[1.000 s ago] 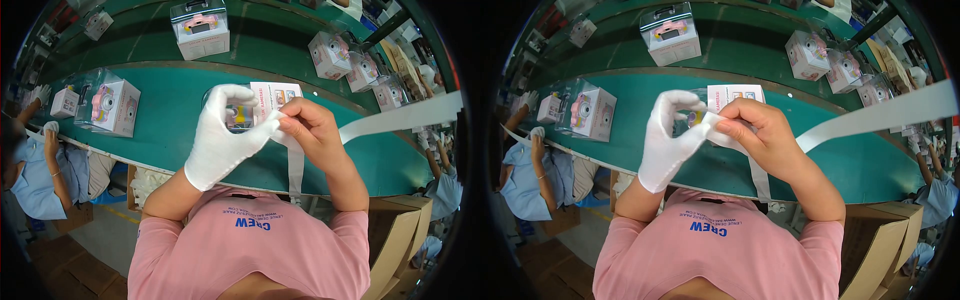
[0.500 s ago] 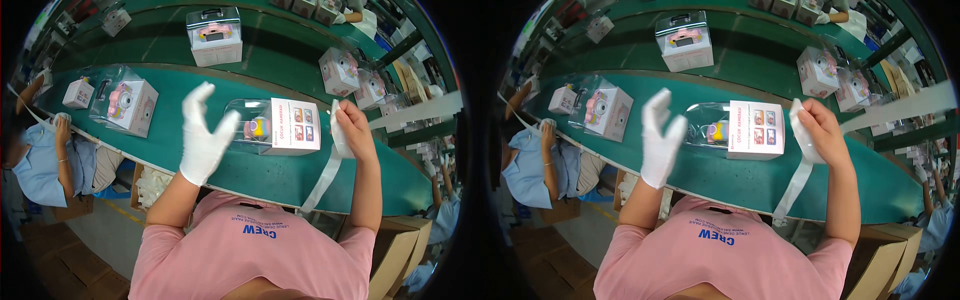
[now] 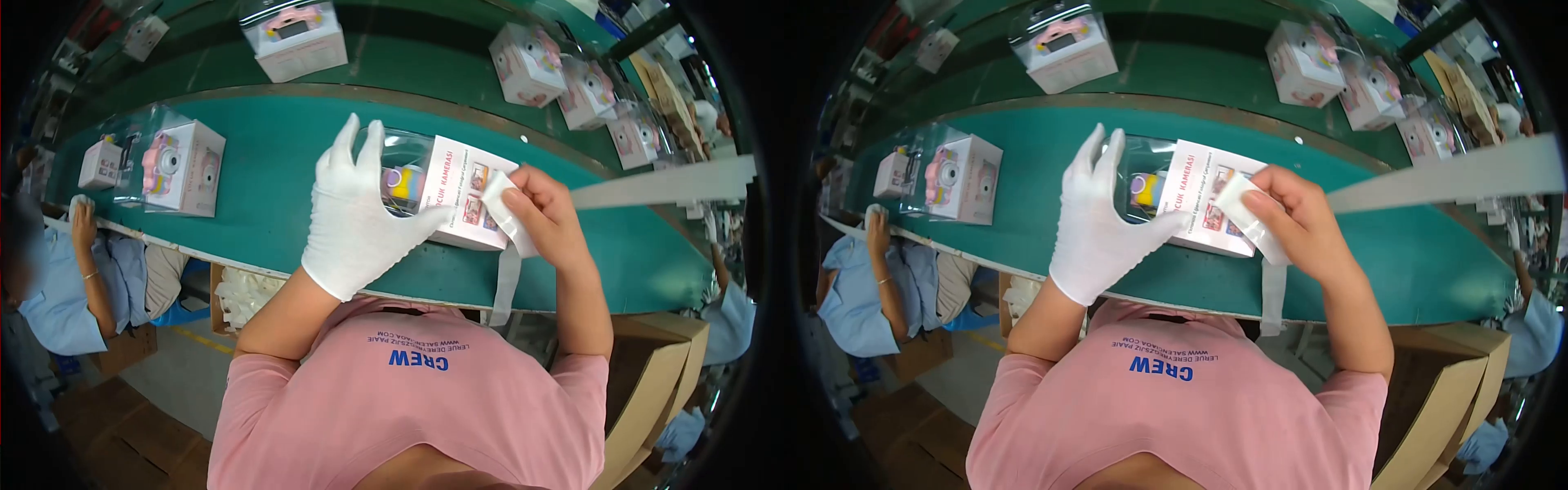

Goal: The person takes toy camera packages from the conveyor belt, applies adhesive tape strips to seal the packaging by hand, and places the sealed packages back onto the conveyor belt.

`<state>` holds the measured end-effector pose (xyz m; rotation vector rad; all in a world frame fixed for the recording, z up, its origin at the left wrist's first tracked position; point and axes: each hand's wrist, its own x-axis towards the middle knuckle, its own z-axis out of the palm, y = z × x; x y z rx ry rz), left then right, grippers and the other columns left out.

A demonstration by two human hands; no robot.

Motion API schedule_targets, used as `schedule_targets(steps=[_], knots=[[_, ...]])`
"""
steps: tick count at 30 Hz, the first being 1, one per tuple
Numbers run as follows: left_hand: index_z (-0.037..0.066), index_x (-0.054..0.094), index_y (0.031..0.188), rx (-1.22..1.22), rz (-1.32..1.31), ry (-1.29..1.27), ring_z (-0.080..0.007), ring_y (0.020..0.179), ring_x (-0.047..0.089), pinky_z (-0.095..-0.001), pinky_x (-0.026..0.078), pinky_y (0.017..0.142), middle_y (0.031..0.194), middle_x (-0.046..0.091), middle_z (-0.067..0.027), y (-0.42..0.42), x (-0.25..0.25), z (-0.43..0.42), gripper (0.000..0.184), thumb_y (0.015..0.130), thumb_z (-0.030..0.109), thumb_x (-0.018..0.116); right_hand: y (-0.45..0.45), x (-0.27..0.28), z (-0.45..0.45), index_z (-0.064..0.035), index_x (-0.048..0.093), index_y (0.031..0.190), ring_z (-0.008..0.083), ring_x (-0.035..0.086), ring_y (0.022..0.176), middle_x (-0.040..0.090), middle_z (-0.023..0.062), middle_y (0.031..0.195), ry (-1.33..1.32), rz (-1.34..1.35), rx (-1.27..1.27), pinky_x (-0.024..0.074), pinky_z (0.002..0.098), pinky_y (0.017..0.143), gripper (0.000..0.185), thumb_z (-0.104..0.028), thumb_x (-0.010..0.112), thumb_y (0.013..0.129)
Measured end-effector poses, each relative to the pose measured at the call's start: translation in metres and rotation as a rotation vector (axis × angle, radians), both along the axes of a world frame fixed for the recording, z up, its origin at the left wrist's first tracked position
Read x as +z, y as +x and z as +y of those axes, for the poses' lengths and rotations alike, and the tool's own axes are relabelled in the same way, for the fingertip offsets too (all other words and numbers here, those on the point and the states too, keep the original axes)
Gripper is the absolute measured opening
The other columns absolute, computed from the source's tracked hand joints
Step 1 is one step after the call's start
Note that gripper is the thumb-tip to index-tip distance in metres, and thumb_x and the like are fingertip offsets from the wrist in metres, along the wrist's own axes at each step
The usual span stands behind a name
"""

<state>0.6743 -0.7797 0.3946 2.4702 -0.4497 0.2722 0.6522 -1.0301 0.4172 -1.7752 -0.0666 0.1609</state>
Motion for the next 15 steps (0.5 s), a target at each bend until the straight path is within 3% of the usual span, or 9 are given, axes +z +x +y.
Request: schedule_targets(steps=[4,10,15], knots=[[-0.004,0.045,0.141,0.040,-0.032,-0.062,-0.0489,0.124,0.046,-0.0478,0.044,0.103,0.139,0.042,-0.0371,-0.002,-0.006,-0.004,0.094,0.065,0.030,0.089,0.008,0.031,0.015,-0.0014,0.063,0.089,0.0045,0.040,0.065,0.056,-0.0026,0.077,-0.342,-0.003,0.127,0.0336,0.0193,0.059,0.014,-0.012,0.062,0.097],[-0.002,0.050,0.133,0.040,-0.152,-0.243,-0.0479,0.126,0.043,-0.0482,0.041,0.105,0.142,0.038,-0.0348,-0.011,-0.011,-0.015,0.083,0.065,0.028,0.088,0.040,0.041,0.030,-0.0009,0.064,0.083,0.0046,0.038,0.061,0.054,-0.0035,0.071,-0.390,0.063,0.277,0.0322,0.0206,0.055,0.017,-0.012,0.064,0.096],[0.006,0.052,0.130,0.058,-0.199,-0.485,-0.0473,0.128,0.041,-0.0480,0.039,0.105,0.144,0.035,-0.0332,-0.017,-0.016,-0.020,0.075,0.067,0.025,0.086,0.050,0.047,0.030,-0.0011,0.065,0.082,0.0046,0.037,0.059,0.053,-0.0041,0.069,-0.441,0.123,0.358,0.0327,0.0216,0.053,0.017,-0.011,0.064,0.095]])
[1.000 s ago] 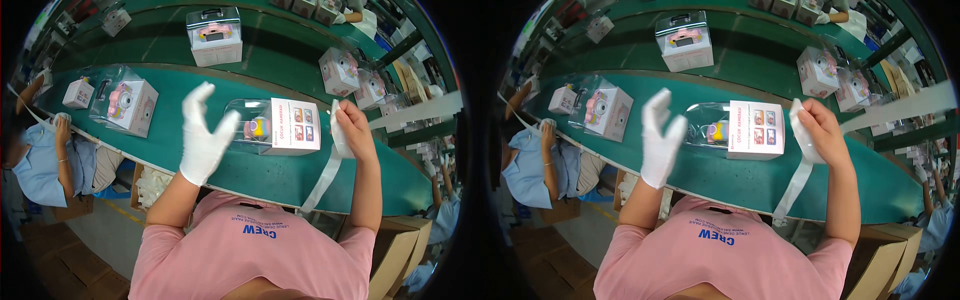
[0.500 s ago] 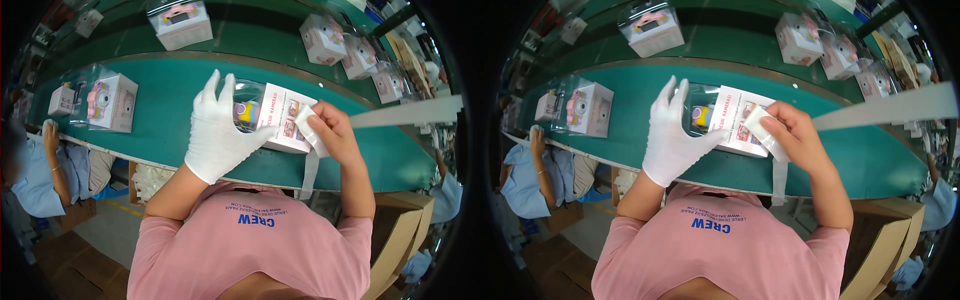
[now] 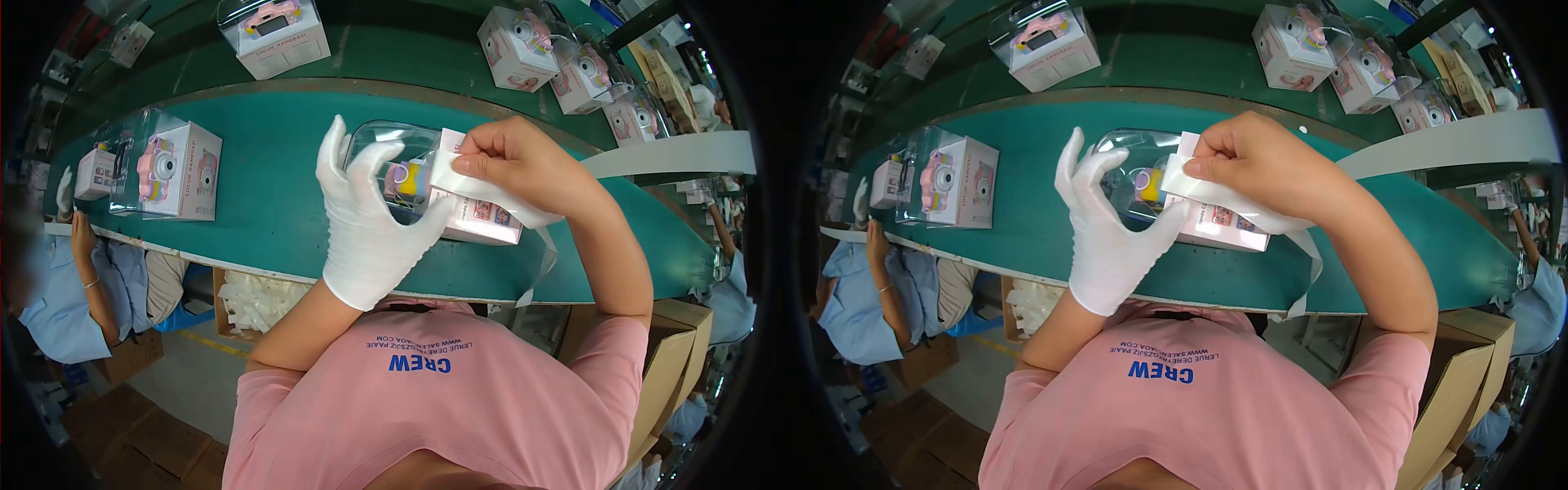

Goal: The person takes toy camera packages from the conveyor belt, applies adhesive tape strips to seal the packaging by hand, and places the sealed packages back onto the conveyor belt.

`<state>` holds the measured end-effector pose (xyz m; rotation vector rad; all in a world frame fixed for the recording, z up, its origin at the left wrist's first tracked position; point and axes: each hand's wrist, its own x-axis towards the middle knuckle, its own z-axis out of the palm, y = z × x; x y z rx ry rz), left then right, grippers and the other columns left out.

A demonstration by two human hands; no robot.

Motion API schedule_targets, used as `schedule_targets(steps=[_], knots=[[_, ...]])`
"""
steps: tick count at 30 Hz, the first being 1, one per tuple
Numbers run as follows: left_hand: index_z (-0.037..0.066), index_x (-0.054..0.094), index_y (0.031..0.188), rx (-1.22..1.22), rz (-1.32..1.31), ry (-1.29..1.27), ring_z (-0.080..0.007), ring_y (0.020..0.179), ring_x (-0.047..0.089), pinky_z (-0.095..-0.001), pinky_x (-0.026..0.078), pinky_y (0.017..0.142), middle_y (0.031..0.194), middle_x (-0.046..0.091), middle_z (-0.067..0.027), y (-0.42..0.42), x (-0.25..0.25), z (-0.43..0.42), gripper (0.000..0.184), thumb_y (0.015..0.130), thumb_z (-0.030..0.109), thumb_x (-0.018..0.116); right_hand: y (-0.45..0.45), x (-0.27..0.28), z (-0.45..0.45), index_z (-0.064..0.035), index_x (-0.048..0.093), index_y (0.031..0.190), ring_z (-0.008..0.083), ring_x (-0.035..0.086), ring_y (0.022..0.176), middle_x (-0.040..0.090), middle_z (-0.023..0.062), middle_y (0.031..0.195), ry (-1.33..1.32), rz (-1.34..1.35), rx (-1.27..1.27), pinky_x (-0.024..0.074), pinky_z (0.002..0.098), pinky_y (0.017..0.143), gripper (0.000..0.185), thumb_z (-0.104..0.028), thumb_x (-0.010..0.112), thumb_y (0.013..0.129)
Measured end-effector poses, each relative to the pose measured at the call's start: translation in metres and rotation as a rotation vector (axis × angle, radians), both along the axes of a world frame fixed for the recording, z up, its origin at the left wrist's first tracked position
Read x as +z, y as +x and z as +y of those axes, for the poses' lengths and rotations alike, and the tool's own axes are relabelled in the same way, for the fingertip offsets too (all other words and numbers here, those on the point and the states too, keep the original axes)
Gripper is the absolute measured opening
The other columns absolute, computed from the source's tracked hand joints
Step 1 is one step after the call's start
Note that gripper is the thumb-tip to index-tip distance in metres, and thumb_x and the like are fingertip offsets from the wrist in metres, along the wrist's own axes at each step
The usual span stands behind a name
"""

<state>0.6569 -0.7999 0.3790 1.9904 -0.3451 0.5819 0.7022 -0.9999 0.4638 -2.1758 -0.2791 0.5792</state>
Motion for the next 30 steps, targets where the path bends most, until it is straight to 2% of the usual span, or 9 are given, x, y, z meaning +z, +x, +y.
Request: schedule_targets(steps=[5,9,15,17,19,20,25,26,30], knots=[[0.013,0.059,0.127,-0.010,-0.001,0.136,-0.0465,0.129,0.040,-0.0473,0.037,0.107,0.147,0.032,-0.0324,-0.004,0.007,-0.003,0.063,0.069,0.023,0.083,0.003,0.004,-0.001,-0.0008,0.065,0.079,0.0063,0.038,0.058,0.052,-0.0035,0.066,-0.059,0.019,0.011,0.0340,0.0236,0.053,0.018,-0.013,0.066,0.093],[0.015,0.068,0.118,-0.038,0.020,0.299,-0.0467,0.130,0.039,-0.0477,0.035,0.108,0.151,0.030,-0.0309,-0.006,0.012,-0.003,0.050,0.071,0.024,0.082,0.005,0.019,0.002,0.0000,0.064,0.075,0.0089,0.037,0.057,0.051,-0.0022,0.064,-0.289,-0.050,0.095,0.0350,0.0257,0.053,0.023,-0.016,0.068,0.091],[0.013,0.073,0.112,-0.045,0.041,0.281,-0.0481,0.133,0.036,-0.0495,0.033,0.111,0.154,0.029,-0.0300,-0.011,0.012,-0.006,0.041,0.075,0.029,0.077,-0.012,0.032,-0.055,-0.0003,0.058,0.066,0.0102,0.034,0.055,0.048,-0.0017,0.061,-0.368,-0.059,0.132,0.0322,0.0262,0.052,0.031,-0.017,0.069,0.090],[0.014,0.073,0.115,-0.030,-0.017,0.517,-0.0485,0.134,0.036,-0.0501,0.033,0.111,0.153,0.029,-0.0311,-0.014,0.023,-0.009,0.042,0.077,0.031,0.075,-0.024,0.033,-0.093,-0.0011,0.057,0.065,0.0101,0.033,0.055,0.046,-0.0023,0.060,-0.401,-0.055,0.137,0.0304,0.0253,0.052,0.032,-0.016,0.068,0.090],[0.015,0.072,0.118,-0.016,-0.069,0.754,-0.0489,0.135,0.036,-0.0506,0.033,0.111,0.153,0.029,-0.0322,-0.017,0.032,-0.011,0.043,0.079,0.032,0.072,-0.037,0.022,-0.126,0.0009,0.064,0.078,0.0125,0.044,0.058,0.055,0.0024,0.066,-0.397,0.055,-0.005,0.0436,0.0283,0.055,0.028,-0.023,0.067,0.094],[0.015,0.072,0.118,-0.011,-0.070,0.752,-0.0489,0.135,0.036,-0.0506,0.033,0.111,0.153,0.029,-0.0322,-0.015,0.034,-0.013,0.043,0.079,0.032,0.072,-0.042,0.015,-0.132,0.0009,0.064,0.078,0.0125,0.044,0.058,0.055,0.0024,0.066,-0.399,0.053,-0.002,0.0436,0.0283,0.055,0.028,-0.023,0.067,0.094],[0.011,0.065,0.131,-0.240,-0.200,0.886,-0.0535,0.138,0.031,-0.0547,0.033,0.111,0.154,0.026,-0.0353,0.000,0.045,-0.012,0.054,0.084,0.038,0.068,-0.068,-0.043,-0.139,-0.0019,0.061,0.105,0.0139,0.060,0.078,0.065,0.0070,0.095,0.403,0.316,-0.472,0.0572,0.0280,0.066,0.023,-0.024,0.062,0.100],[0.009,0.059,0.135,-0.167,-0.075,0.796,-0.0542,0.139,0.030,-0.0559,0.032,0.112,0.154,0.026,-0.0359,0.003,0.042,-0.008,0.059,0.085,0.039,0.068,-0.070,-0.052,-0.130,-0.0018,0.058,0.113,0.0157,0.063,0.086,0.065,0.0099,0.105,0.536,0.302,-0.517,0.0604,0.0295,0.070,0.025,-0.024,0.060,0.101],[-0.002,0.030,0.151,0.061,0.350,0.349,-0.0561,0.140,0.029,-0.0594,0.033,0.112,0.154,0.023,-0.0384,0.009,0.017,0.024,0.086,0.088,0.043,0.067,-0.074,-0.083,-0.103,-0.0011,0.057,0.114,0.0170,0.064,0.095,0.063,0.0102,0.108,0.786,0.265,-0.570,0.0579,0.0271,0.069,0.024,-0.021,0.058,0.102]])
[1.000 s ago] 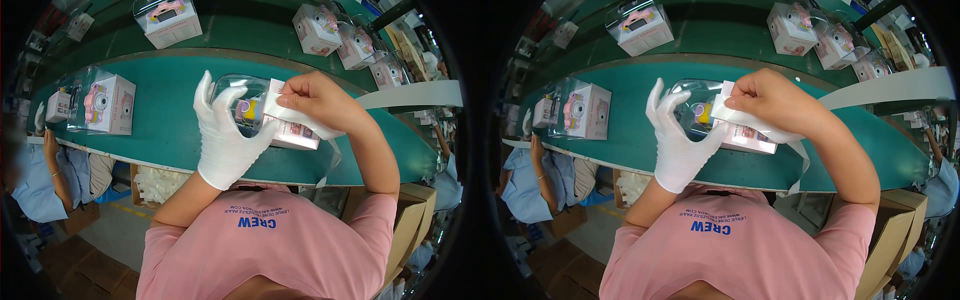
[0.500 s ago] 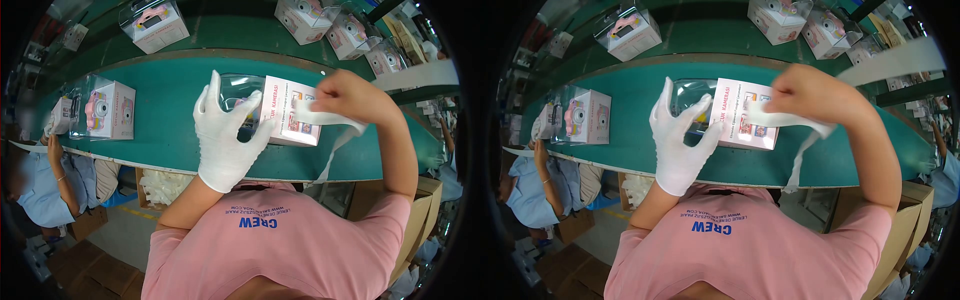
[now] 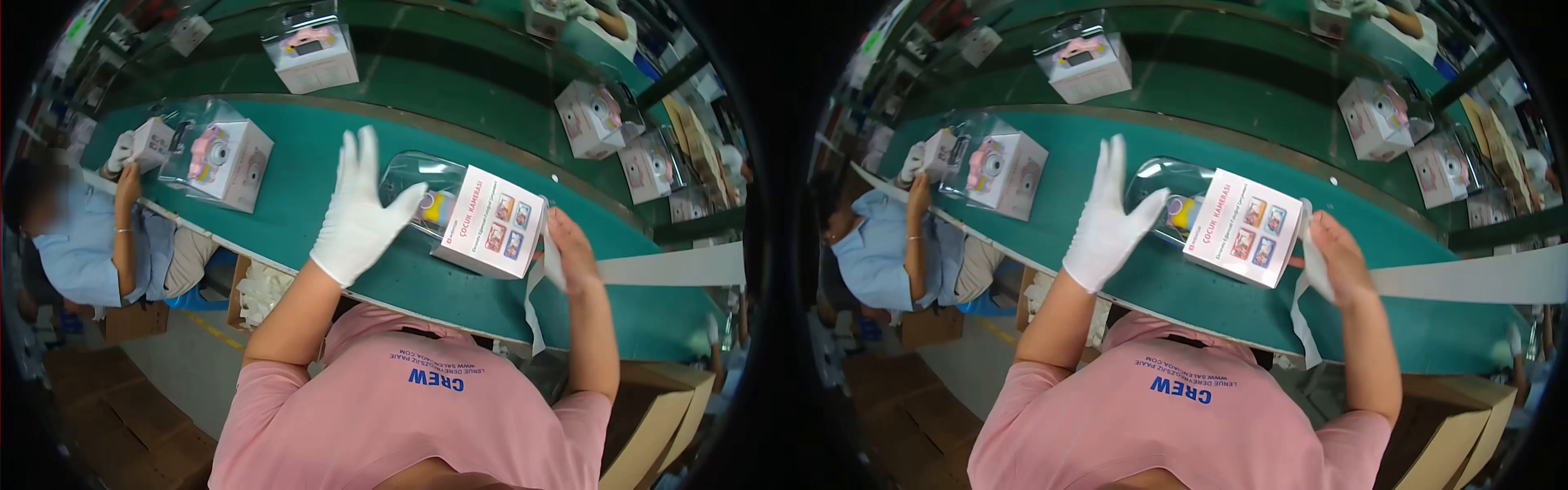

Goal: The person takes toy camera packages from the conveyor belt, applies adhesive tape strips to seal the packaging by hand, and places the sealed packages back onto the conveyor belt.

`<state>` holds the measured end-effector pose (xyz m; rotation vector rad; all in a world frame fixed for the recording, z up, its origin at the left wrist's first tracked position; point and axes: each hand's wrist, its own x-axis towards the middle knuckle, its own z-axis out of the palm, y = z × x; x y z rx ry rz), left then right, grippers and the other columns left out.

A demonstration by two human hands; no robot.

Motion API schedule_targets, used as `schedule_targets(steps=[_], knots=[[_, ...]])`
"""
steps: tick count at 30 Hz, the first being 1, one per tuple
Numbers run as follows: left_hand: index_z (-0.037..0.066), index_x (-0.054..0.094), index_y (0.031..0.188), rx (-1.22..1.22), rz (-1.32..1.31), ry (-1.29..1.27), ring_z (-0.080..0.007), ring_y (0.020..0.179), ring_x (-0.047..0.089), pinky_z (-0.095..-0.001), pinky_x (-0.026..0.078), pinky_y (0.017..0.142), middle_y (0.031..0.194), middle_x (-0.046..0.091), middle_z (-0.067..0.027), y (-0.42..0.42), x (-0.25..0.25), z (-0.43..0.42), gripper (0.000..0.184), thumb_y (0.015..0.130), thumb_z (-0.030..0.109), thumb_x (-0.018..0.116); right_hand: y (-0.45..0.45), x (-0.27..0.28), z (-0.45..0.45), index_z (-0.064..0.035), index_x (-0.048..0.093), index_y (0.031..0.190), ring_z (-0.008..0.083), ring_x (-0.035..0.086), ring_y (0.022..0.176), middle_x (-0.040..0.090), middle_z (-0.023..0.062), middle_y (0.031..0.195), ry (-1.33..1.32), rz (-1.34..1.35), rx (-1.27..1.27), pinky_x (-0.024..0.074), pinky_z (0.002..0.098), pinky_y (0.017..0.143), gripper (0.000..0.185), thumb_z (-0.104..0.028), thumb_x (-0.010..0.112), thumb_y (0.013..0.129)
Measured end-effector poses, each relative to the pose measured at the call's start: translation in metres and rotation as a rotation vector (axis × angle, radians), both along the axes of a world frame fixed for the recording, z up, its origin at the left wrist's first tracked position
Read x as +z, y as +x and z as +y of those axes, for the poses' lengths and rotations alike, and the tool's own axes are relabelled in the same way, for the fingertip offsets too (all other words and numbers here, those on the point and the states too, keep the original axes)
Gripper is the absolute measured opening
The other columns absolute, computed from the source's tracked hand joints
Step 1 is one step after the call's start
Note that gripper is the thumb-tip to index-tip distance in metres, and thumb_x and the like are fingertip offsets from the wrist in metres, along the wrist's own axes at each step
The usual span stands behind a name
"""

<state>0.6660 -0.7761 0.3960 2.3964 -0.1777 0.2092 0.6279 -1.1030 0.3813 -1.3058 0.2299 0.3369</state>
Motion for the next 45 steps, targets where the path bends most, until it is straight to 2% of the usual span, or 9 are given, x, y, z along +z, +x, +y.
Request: schedule_targets(steps=[4,9,14,22,26,29,36,40,45], knots=[[-0.011,0.012,0.153,0.116,0.491,-0.725,-0.0481,0.128,0.051,-0.0501,0.048,0.104,0.152,0.026,-0.0387,-0.030,0.016,0.020,0.099,0.092,0.047,0.065,-0.026,0.016,0.060,-0.0019,0.056,0.116,0.0288,0.052,0.130,0.048,0.0217,0.147,-0.172,-0.426,-0.092,0.0446,0.0419,0.106,0.020,-0.014,0.049,0.103],[-0.008,0.030,0.147,0.236,0.829,-1.674,-0.0361,0.112,0.063,-0.0426,0.057,0.091,0.132,0.052,-0.0301,-0.068,-0.014,0.056,0.079,0.098,0.046,0.060,-0.046,0.033,0.083,-0.0057,0.053,0.090,0.0436,0.038,0.141,0.041,0.0208,0.154,-0.649,-1.142,0.302,0.0346,0.0507,0.115,0.011,-0.012,0.059,0.094],[-0.006,0.037,0.143,0.239,0.713,-1.813,-0.0318,0.107,0.063,-0.0405,0.057,0.090,0.116,0.059,-0.0224,-0.074,0.035,0.032,0.067,0.100,0.039,0.059,-0.049,0.021,0.091,-0.0059,0.055,0.092,0.0415,0.043,0.138,0.046,0.0184,0.150,-0.688,-1.386,0.445,0.0377,0.0506,0.113,0.009,-0.012,0.061,0.092],[-0.002,0.026,0.150,0.086,0.080,-1.073,-0.0320,0.118,0.057,-0.0399,0.050,0.098,0.134,0.047,-0.0245,-0.053,0.036,-0.002,0.090,0.081,0.025,0.076,-0.054,0.029,0.073,-0.0068,0.054,0.094,0.0336,0.054,0.127,0.057,0.0136,0.140,-0.435,-1.030,0.607,0.0460,0.0411,0.103,0.010,-0.010,0.062,0.091],[0.000,0.020,0.153,0.145,-0.260,-0.640,-0.0329,0.123,0.053,-0.0405,0.047,0.102,0.142,0.041,-0.0252,-0.047,0.030,0.019,0.103,0.072,0.021,0.081,-0.040,0.035,0.018,-0.0038,0.061,0.119,0.0165,0.057,0.097,0.065,0.0088,0.118,-0.500,-0.293,0.007,0.0445,0.0308,0.089,0.028,-0.022,0.046,0.105],[0.003,0.012,0.156,0.265,-0.661,0.053,-0.0354,0.130,0.047,-0.0430,0.043,0.107,0.149,0.033,-0.0258,-0.038,0.014,0.050,0.118,0.063,0.018,0.083,-0.038,-0.018,-0.077,-0.0033,0.060,0.125,0.0169,0.056,0.095,0.064,0.0073,0.111,-0.877,-0.427,-0.237,0.0431,0.0285,0.090,0.033,-0.026,0.047,0.105],[0.007,0.010,0.158,0.392,-0.660,-0.155,-0.0357,0.138,0.037,-0.0445,0.035,0.113,0.153,0.028,-0.0240,-0.019,-0.019,0.131,0.115,0.065,0.009,0.078,-0.097,-0.039,-0.209,-0.0055,0.060,0.104,0.0109,0.052,0.069,0.058,0.0024,0.085,-0.647,-0.177,-0.475,0.0466,0.0248,0.065,0.023,-0.027,0.051,0.104],[0.004,0.018,0.154,0.489,-0.792,0.260,-0.0379,0.130,0.044,-0.0440,0.039,0.110,0.147,0.034,-0.0240,0.016,-0.027,0.184,0.096,0.073,0.001,0.069,-0.122,-0.037,-0.226,-0.0050,0.065,0.100,0.0103,0.056,0.070,0.063,0.0021,0.085,-0.693,-0.123,-0.582,0.0482,0.0238,0.064,0.020,-0.022,0.054,0.101],[0.004,0.020,0.155,0.486,-0.788,0.216,-0.0376,0.138,0.040,-0.0453,0.039,0.112,0.153,0.026,-0.0260,0.045,-0.038,0.243,0.105,0.074,0.017,0.085,-0.115,-0.033,-0.222,-0.0027,0.067,0.103,0.0086,0.055,0.067,0.064,0.0025,0.084,-0.499,-0.028,-0.711,0.0478,0.0208,0.058,0.019,-0.019,0.057,0.100]])
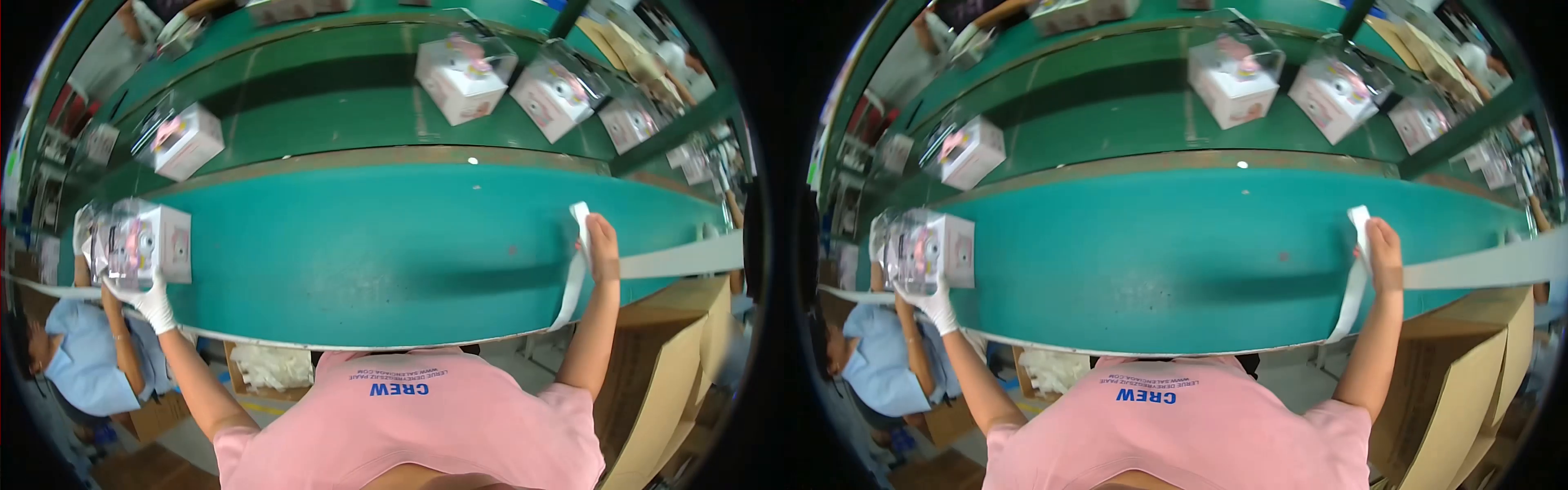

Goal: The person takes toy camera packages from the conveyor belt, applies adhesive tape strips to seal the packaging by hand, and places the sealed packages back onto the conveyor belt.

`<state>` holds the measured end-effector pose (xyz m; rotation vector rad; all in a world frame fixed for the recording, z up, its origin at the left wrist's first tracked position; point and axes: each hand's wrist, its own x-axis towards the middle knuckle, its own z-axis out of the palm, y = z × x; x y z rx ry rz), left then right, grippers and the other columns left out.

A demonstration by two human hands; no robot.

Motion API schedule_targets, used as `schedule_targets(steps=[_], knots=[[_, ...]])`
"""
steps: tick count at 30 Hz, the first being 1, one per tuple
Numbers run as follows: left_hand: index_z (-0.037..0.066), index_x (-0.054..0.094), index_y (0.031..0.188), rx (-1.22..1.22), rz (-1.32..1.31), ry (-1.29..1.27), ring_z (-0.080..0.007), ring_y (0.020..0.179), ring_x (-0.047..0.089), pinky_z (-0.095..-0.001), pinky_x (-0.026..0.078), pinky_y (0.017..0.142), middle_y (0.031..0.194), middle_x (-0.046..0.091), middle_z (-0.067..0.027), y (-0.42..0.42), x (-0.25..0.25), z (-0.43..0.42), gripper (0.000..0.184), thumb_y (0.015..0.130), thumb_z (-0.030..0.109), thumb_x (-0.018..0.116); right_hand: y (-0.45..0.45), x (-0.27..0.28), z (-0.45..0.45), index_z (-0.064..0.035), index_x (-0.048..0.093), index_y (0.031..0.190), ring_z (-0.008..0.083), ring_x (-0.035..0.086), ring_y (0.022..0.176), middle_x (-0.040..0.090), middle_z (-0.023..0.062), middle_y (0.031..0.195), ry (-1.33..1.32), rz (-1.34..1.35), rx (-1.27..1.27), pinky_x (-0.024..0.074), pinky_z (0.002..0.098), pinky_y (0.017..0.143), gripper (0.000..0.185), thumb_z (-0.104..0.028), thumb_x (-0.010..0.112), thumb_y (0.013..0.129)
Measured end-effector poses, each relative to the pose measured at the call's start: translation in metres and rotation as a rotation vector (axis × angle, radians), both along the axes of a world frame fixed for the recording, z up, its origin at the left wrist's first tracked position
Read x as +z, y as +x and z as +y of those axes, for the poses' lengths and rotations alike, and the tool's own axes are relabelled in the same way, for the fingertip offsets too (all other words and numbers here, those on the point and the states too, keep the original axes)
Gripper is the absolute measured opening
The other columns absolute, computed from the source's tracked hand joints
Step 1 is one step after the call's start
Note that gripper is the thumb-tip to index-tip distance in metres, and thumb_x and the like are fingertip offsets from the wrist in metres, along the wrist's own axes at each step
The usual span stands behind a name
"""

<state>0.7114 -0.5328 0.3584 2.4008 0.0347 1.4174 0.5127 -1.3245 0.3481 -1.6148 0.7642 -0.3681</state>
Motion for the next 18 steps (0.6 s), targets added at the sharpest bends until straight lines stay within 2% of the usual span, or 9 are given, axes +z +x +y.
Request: schedule_targets(steps=[2,4,7,9,10,13,14,16,18], knots=[[0.003,0.019,0.155,0.067,0.025,0.104,-0.0374,0.137,0.040,-0.0453,0.039,0.112,0.153,0.025,-0.0260,0.003,0.006,-0.005,0.104,0.075,0.020,0.085,0.013,-0.004,0.002,-0.0024,0.067,0.104,0.0085,0.055,0.066,0.065,0.0024,0.084,0.054,-0.017,-0.032,0.0478,0.0206,0.058,0.018,-0.018,0.059,0.099],[0.000,0.018,0.154,0.303,-0.125,0.194,-0.0399,0.138,0.037,-0.0453,0.028,0.119,0.156,0.021,-0.0253,-0.004,0.027,-0.058,0.105,0.077,0.027,0.084,0.023,-0.017,-0.002,-0.0021,0.067,0.103,0.0086,0.056,0.067,0.065,0.0027,0.085,-0.010,-0.030,0.109,0.0491,0.0209,0.059,0.016,-0.016,0.063,0.098],[-0.001,0.027,0.151,0.237,-0.310,0.141,-0.0398,0.135,0.040,-0.0457,0.027,0.119,0.154,0.027,-0.0245,0.009,0.048,-0.171,0.093,0.080,0.025,0.080,0.052,-0.011,0.008,-0.0027,0.065,0.102,0.0092,0.058,0.068,0.064,0.0027,0.083,0.038,0.006,0.230,0.0539,0.0232,0.062,0.014,-0.016,0.062,0.098],[0.000,0.039,0.147,-0.299,-0.094,0.193,-0.0373,0.136,0.040,-0.0467,0.029,0.117,0.150,0.038,-0.0219,0.028,0.065,-0.254,0.079,0.080,0.018,0.077,0.081,-0.015,0.021,-0.0032,0.064,0.104,0.0102,0.058,0.069,0.064,0.0029,0.086,0.149,-0.101,0.288,0.0571,0.0260,0.065,0.016,-0.017,0.062,0.098],[0.002,0.047,0.143,-0.454,-0.025,0.120,-0.0361,0.136,0.040,-0.0477,0.029,0.117,0.146,0.046,-0.0195,0.039,0.070,-0.297,0.069,0.081,0.014,0.074,0.100,-0.027,0.024,-0.0016,0.063,0.107,0.0114,0.059,0.070,0.064,0.0047,0.088,0.228,-0.089,0.263,0.0585,0.0274,0.066,0.017,-0.016,0.061,0.099],[0.005,0.045,0.144,-0.881,0.316,-0.088,-0.0333,0.138,0.041,-0.0430,0.031,0.117,0.148,0.043,-0.0189,0.108,0.055,-0.380,0.067,0.087,0.024,0.073,0.126,-0.033,0.039,0.0002,0.060,0.111,0.0136,0.061,0.074,0.064,0.0070,0.092,0.337,-0.125,0.217,0.0594,0.0294,0.070,0.019,-0.015,0.059,0.100],[0.003,0.043,0.146,-0.954,0.437,-0.213,-0.0337,0.140,0.039,-0.0411,0.031,0.117,0.150,0.042,-0.0201,0.138,0.042,-0.405,0.068,0.092,0.034,0.069,0.134,-0.029,0.044,0.0003,0.059,0.113,0.0146,0.061,0.077,0.065,0.0077,0.094,0.370,-0.172,0.206,0.0589,0.0300,0.073,0.021,-0.016,0.058,0.101],[0.000,0.040,0.148,-1.056,0.708,-0.449,-0.0366,0.141,0.039,-0.0409,0.030,0.118,0.152,0.042,-0.0217,0.177,0.044,-0.457,0.070,0.097,0.043,0.060,0.151,-0.020,0.052,0.0006,0.058,0.117,0.0165,0.062,0.083,0.065,0.0089,0.099,0.434,-0.260,0.188,0.0578,0.0313,0.079,0.024,-0.018,0.057,0.102],[-0.002,0.040,0.148,-1.159,0.707,-0.526,-0.0378,0.140,0.041,-0.0404,0.032,0.117,0.151,0.043,-0.0221,0.221,0.036,-0.504,0.073,0.099,0.052,0.051,0.167,-0.014,0.059,0.0008,0.056,0.120,0.0185,0.064,0.089,0.065,0.0101,0.104,0.499,-0.339,0.174,0.0568,0.0325,0.084,0.027,-0.020,0.055,0.103]])
